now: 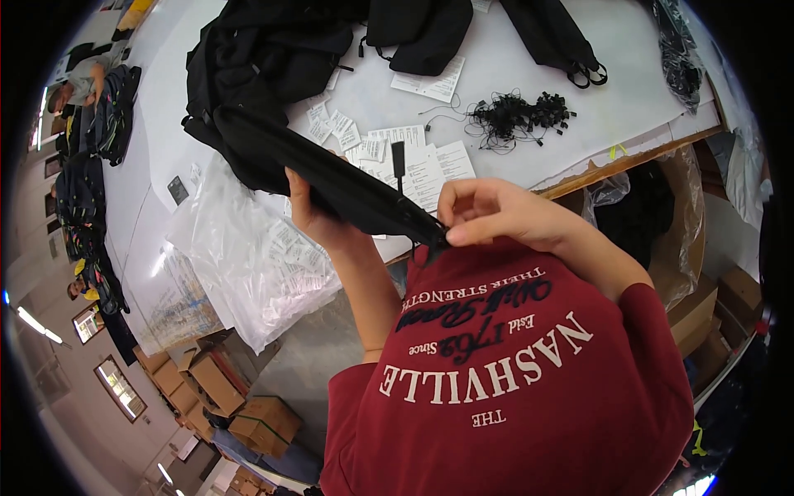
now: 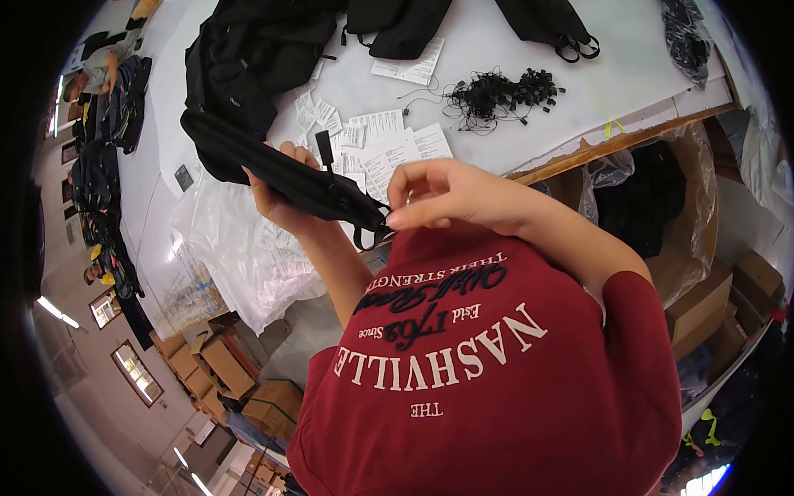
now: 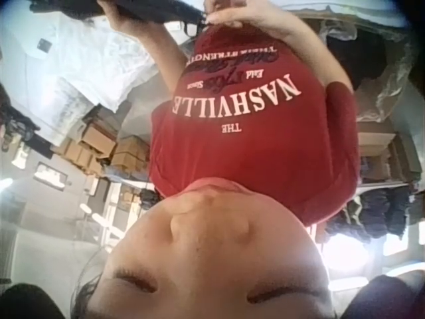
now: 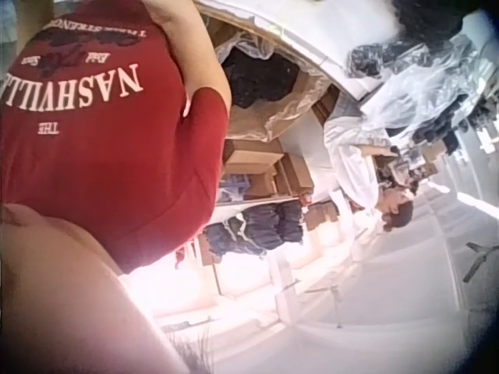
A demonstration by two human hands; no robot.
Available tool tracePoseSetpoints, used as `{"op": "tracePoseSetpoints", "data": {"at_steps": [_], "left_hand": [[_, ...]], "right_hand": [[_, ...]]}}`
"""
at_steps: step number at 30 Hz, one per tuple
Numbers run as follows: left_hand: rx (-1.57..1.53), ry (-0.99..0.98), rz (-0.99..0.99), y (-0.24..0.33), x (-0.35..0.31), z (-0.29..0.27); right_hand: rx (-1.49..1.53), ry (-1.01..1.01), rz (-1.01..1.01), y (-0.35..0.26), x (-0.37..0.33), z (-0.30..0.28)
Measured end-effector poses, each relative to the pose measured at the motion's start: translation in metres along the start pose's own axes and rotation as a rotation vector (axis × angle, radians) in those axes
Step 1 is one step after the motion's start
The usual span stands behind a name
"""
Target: The recorder is inspecting, tagging, and organizing a series of small black pouches at a workshop workstation.
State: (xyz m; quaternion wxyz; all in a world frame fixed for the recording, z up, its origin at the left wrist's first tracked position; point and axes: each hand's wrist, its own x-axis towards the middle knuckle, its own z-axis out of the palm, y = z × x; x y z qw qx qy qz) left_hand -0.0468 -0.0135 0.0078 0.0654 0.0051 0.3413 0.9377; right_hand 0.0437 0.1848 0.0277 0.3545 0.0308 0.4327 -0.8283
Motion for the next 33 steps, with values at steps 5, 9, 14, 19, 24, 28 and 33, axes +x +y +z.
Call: {"op": "tracePoseSetpoints", "data": {"at_steps": [5, 9, 14, 19, 24, 28, 33], "left_hand": [[-0.057, 0.193, -0.001, -0.001, -0.001, 0.0], [0.026, 0.198, -0.027, -0.008, -0.002, -0.001], [0.004, 0.268, -0.05, -0.008, -0.001, 0.0], [-0.072, 0.173, -0.123, -0.008, -0.001, -0.003], [0.003, 0.13, -0.178, -0.009, -0.001, 0.002], [-0.073, 0.111, -0.211, -0.01, 0.002, -0.003], [0.125, 0.283, -0.147, -0.002, 0.01, -0.002]], "right_hand": [[-0.846, 0.444, -0.775, -0.028, -0.007, 0.0], [-1.291, 0.347, -1.031, -0.052, -0.001, 0.02], [-1.44, 0.242, -1.028, -0.055, 0.007, 0.016], [-1.382, 0.144, -0.952, -0.05, 0.003, 0.017], [-1.347, 0.053, -0.911, -0.05, 0.004, 0.013], [-1.359, 0.022, -0.885, -0.052, 0.004, 0.011], [-1.679, 0.482, -0.93, -0.055, 0.006, 0.014]]}}
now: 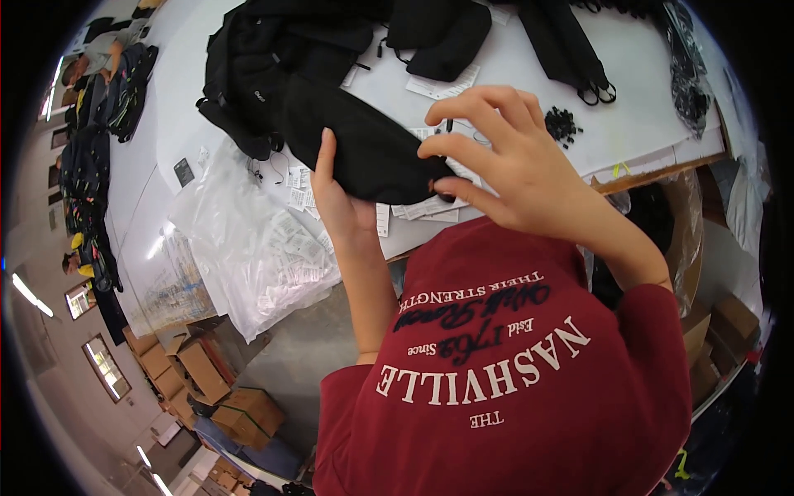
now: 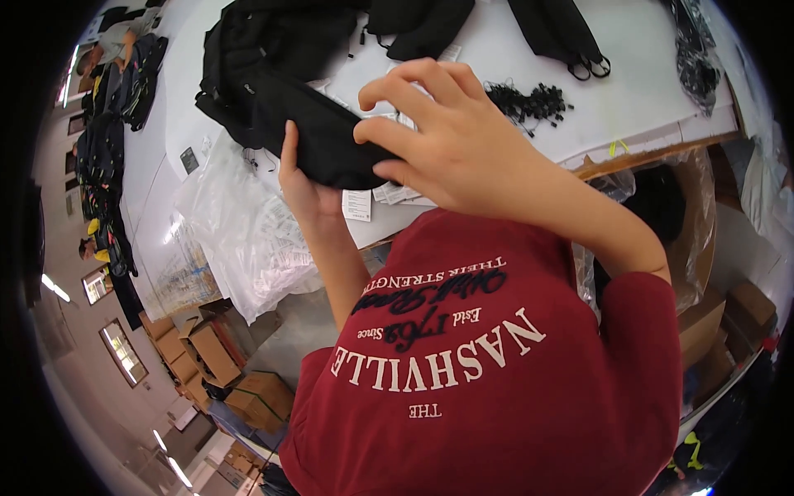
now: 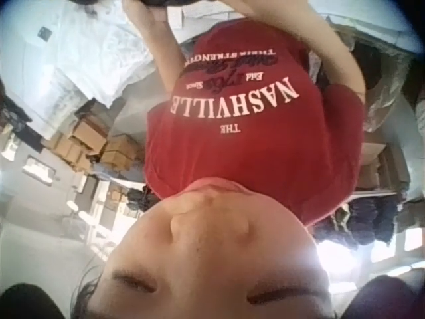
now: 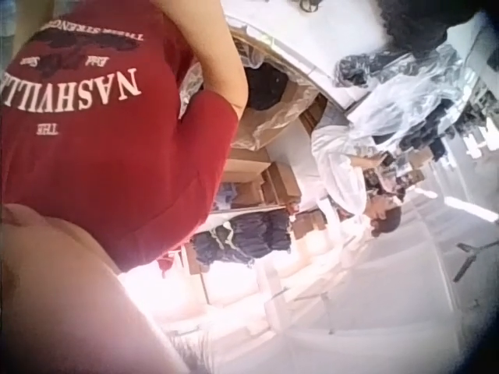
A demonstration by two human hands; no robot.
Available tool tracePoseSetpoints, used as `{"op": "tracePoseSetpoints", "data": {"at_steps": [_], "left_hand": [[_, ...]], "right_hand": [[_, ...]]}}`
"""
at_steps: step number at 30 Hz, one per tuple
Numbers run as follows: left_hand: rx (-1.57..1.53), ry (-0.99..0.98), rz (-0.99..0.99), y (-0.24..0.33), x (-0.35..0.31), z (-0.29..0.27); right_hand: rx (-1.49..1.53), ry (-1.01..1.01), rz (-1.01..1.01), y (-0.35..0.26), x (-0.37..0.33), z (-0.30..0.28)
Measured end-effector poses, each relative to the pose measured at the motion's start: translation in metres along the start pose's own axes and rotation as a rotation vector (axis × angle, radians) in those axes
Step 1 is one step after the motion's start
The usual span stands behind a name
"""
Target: The recorder is inspecting, tagging, and organizing a series of small black pouches at a workshop workstation.
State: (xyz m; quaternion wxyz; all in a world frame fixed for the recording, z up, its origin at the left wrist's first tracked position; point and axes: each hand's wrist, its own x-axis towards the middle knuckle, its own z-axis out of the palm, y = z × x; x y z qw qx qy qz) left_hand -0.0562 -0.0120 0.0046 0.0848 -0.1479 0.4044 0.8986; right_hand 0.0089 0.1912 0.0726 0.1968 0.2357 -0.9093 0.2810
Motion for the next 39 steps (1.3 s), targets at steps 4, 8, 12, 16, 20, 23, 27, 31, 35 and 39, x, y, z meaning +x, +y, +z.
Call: {"op": "tracePoseSetpoints", "data": {"at_steps": [4, 8, 12, 16, 20, 23, 27, 31, 35, 39], "left_hand": [[-0.166, -0.074, -0.178, -0.006, -0.017, 0.013], [-0.359, -0.191, -0.298, -0.006, -0.037, 0.008], [0.167, -0.058, 0.056, -0.012, -0.036, -0.024], [0.666, -0.331, 0.287, 0.012, -0.042, -0.047], [0.792, -0.454, 0.01, 0.032, -0.054, -0.058], [0.6, -0.573, -0.12, 0.028, -0.058, -0.057], [0.575, -0.489, -0.079, 0.013, -0.053, -0.067], [0.642, -0.497, 0.051, 0.003, -0.05, -0.069], [0.605, -0.311, 0.055, 0.004, -0.05, -0.085], [0.458, -0.305, 0.052, 0.016, -0.045, -0.094]], "right_hand": [[-0.188, -0.02, -0.165, 0.001, -0.003, 0.027], [0.017, -0.129, -0.096, 0.02, -0.002, 0.032], [0.51, -0.262, 0.288, 0.024, -0.005, 0.017], [0.894, -0.445, 0.456, 0.038, -0.012, 0.011], [1.112, -0.57, 0.643, 0.053, -0.025, 0.011], [1.17, -0.681, 0.652, 0.059, -0.028, 0.01], [1.125, -0.688, 0.739, 0.054, -0.028, 0.011], [0.973, -0.622, 0.656, 0.054, -0.029, 0.005], [0.818, -0.641, 0.556, 0.062, -0.039, 0.003], [0.92, -0.545, 0.627, 0.063, -0.044, 0.013]]}}
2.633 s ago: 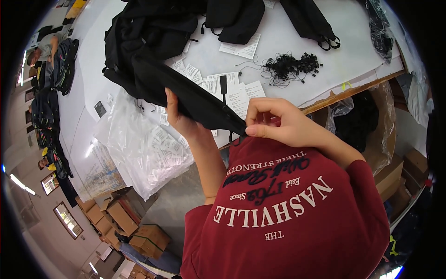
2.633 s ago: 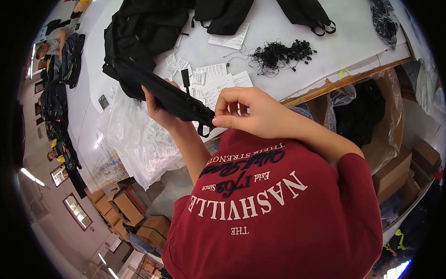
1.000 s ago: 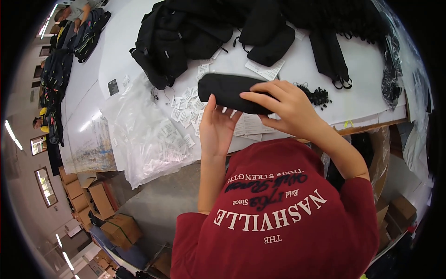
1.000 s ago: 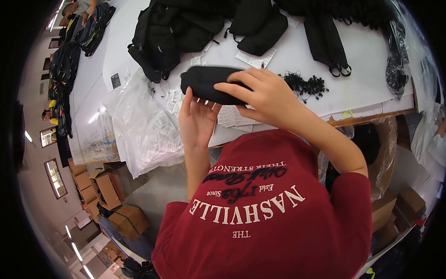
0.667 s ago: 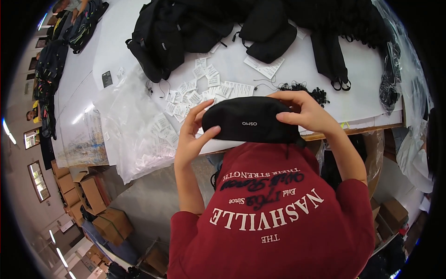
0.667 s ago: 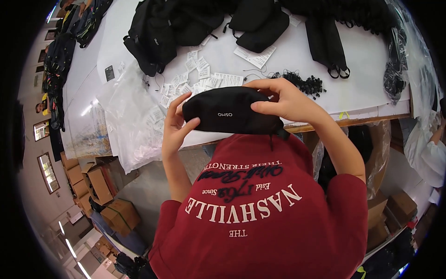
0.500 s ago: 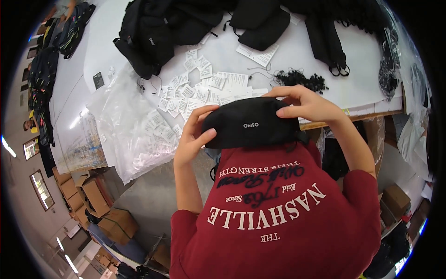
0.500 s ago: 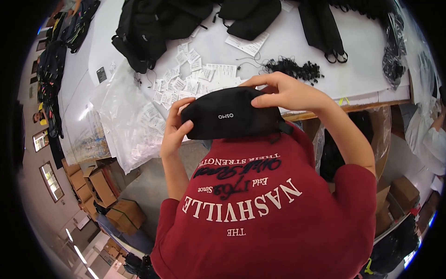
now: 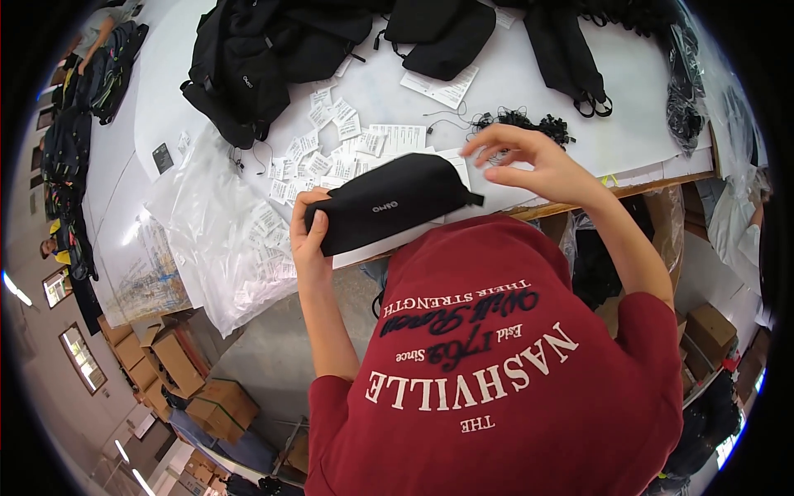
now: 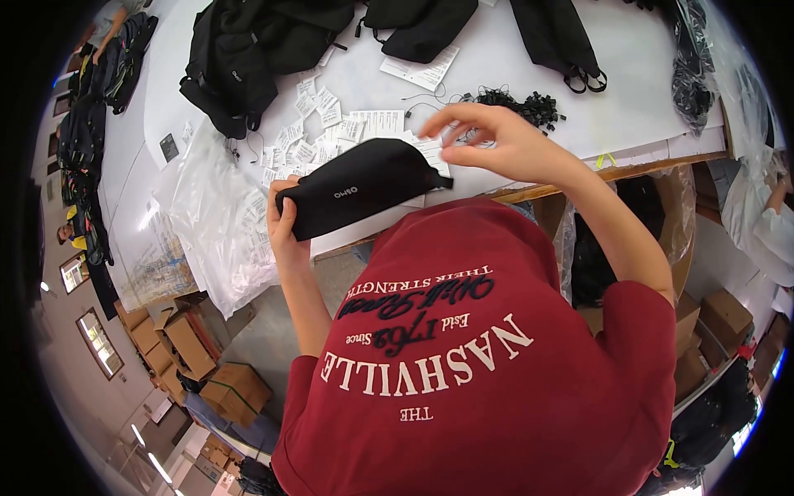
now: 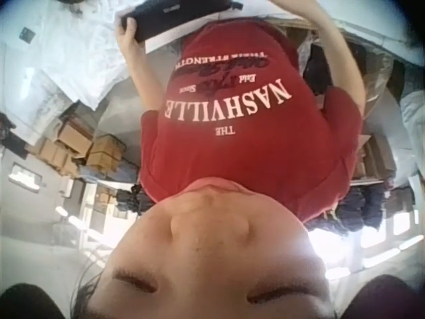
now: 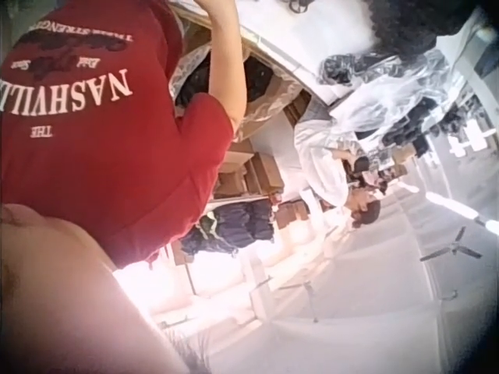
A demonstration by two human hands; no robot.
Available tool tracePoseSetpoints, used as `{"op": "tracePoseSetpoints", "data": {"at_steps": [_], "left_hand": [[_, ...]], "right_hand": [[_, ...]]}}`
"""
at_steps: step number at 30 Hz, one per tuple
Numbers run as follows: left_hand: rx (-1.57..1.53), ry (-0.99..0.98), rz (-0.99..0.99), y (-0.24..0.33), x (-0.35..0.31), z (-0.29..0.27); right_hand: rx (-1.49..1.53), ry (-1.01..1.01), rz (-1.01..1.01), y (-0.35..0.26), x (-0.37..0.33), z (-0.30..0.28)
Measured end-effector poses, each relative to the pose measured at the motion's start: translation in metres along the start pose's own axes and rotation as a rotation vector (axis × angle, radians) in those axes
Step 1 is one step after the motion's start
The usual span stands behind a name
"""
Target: The recorder is inspecting, tagging, and organizing a series of small black pouches at a workshop workstation.
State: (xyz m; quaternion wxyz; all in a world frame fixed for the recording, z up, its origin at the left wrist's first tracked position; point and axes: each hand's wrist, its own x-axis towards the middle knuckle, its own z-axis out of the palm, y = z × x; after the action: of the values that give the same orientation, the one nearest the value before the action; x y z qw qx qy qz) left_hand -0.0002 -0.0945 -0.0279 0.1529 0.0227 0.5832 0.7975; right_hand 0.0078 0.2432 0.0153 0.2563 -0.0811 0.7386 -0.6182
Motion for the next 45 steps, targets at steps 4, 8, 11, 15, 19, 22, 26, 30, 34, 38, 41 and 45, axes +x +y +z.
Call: {"op": "tracePoseSetpoints", "data": {"at_steps": [4, 8, 11, 15, 19, 22, 26, 30, 34, 38, 41, 45], "left_hand": [[-0.016, -0.107, 0.017, 0.004, 0.005, 0.018], [0.062, -0.109, 0.047, -0.004, 0.004, 0.024], [0.127, -0.126, 0.054, -0.008, 0.003, 0.029], [0.194, -0.161, 0.096, -0.01, 0.006, 0.043], [0.474, -0.132, 0.271, 0.047, 0.008, 0.079], [-0.016, -0.707, 0.522, 0.108, 0.002, 0.111], [-0.434, -1.18, 0.807, 0.157, 0.012, 0.133], [-0.599, -1.292, 0.662, 0.171, 0.004, 0.122], [-0.559, -1.148, 0.66, 0.176, -0.018, 0.123], [-0.487, -1.218, 0.723, 0.177, -0.016, 0.122], [-0.395, -1.151, 0.809, 0.176, -0.02, 0.121], [-0.411, -1.02, 0.941, 0.172, -0.014, 0.123]], "right_hand": [[0.026, 0.049, -0.101, -0.016, 0.011, 0.014], [-0.093, 0.009, -0.124, -0.022, 0.012, 0.008], [-0.136, -0.014, -0.127, -0.02, 0.004, 0.004], [-0.083, -0.038, -0.042, -0.017, -0.007, -0.01], [-0.049, 0.362, -0.053, -0.016, -0.024, -0.053], [-0.191, 0.869, -0.187, -0.008, -0.046, -0.094], [-0.835, 1.371, -0.214, 0.015, -0.057, -0.128], [-1.045, 1.192, -0.114, 0.08, -0.044, -0.15], [-0.785, 1.033, 0.006, 0.105, -0.038, -0.147], [-0.79, 1.135, -0.043, 0.101, -0.04, -0.144], [-0.964, 1.279, -0.18, 0.086, -0.032, -0.133], [-0.795, 1.157, -0.279, 0.062, -0.009, -0.094]]}}
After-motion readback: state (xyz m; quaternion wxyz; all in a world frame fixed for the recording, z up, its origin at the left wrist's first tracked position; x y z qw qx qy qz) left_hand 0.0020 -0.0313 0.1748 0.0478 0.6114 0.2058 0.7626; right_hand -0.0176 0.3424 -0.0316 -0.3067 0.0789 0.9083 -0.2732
